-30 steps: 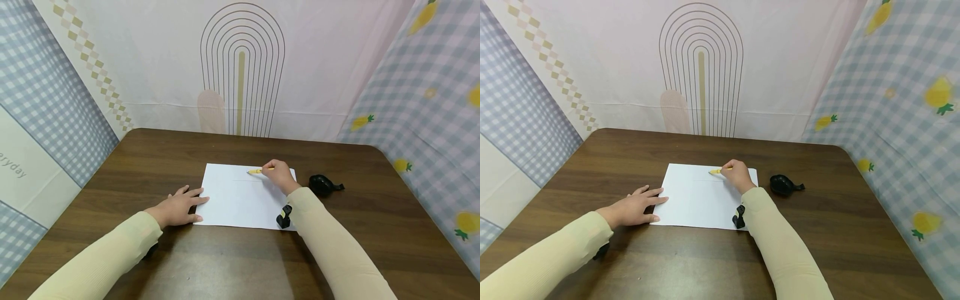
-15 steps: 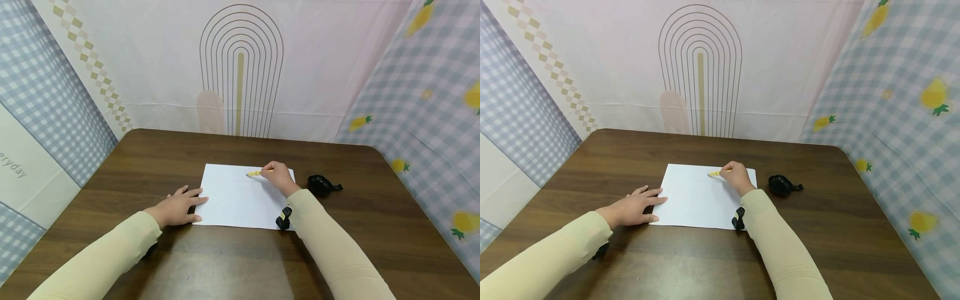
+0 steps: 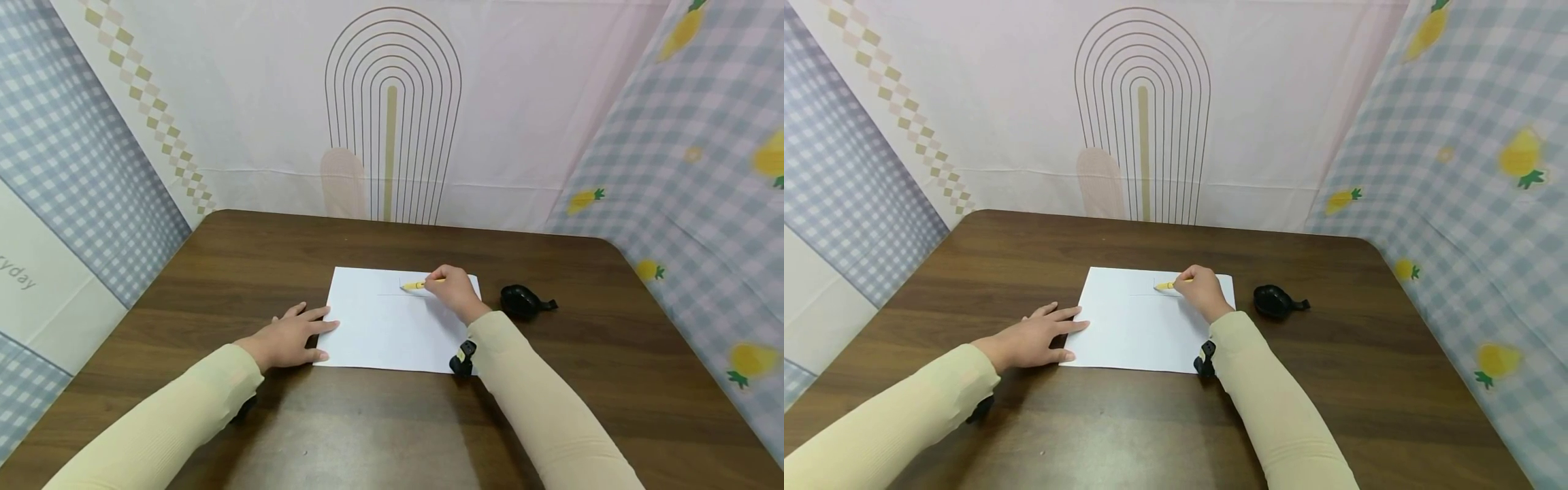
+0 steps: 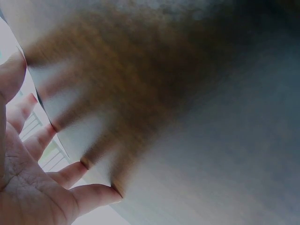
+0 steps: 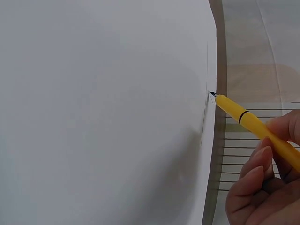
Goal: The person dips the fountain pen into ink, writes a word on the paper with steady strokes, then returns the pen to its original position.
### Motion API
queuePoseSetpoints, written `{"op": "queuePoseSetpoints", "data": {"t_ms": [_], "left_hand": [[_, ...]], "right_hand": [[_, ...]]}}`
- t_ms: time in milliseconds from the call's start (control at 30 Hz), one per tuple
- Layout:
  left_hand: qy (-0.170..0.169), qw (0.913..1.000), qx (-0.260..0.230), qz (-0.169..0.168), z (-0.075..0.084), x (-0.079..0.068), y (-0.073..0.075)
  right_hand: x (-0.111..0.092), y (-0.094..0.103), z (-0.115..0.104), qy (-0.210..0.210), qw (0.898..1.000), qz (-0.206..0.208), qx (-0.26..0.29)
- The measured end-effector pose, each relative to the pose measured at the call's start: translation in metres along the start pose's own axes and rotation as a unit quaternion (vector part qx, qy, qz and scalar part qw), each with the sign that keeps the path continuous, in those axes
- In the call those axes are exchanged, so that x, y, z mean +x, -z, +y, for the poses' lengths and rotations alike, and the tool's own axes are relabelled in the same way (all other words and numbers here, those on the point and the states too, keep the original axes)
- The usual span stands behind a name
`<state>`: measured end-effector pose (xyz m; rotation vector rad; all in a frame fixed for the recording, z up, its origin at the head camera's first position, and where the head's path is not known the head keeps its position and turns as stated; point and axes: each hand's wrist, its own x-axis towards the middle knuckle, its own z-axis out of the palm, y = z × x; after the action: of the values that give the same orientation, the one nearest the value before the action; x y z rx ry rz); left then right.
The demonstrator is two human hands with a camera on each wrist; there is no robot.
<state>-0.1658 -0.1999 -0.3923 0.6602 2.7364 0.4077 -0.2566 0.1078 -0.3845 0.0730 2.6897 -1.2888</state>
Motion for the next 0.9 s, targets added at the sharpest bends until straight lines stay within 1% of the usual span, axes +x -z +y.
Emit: {"op": "queuePoseSetpoints", "data": {"t_ms": [300,567,833,900], "left_hand": [[-0.001,1.0,0.006,0.001,0.0,0.001,-0.001],[0.005,0.9999,0.012,-0.005,-0.001,0.002,-0.001],[0.005,0.9999,0.013,-0.005,-0.003,0.003,-0.001],[0.005,0.9999,0.012,-0.006,-0.003,0.003,-0.002]], "right_hand": [[-0.003,0.001,0.0,0.004,1.0,-0.002,-0.001],[-0.006,0.0,0.002,0.007,1.0,-0.009,0.0],[-0.01,-0.001,-0.001,0.016,1.0,-0.006,0.003],[-0.011,-0.001,-0.001,0.013,1.0,-0.005,0.0]]}}
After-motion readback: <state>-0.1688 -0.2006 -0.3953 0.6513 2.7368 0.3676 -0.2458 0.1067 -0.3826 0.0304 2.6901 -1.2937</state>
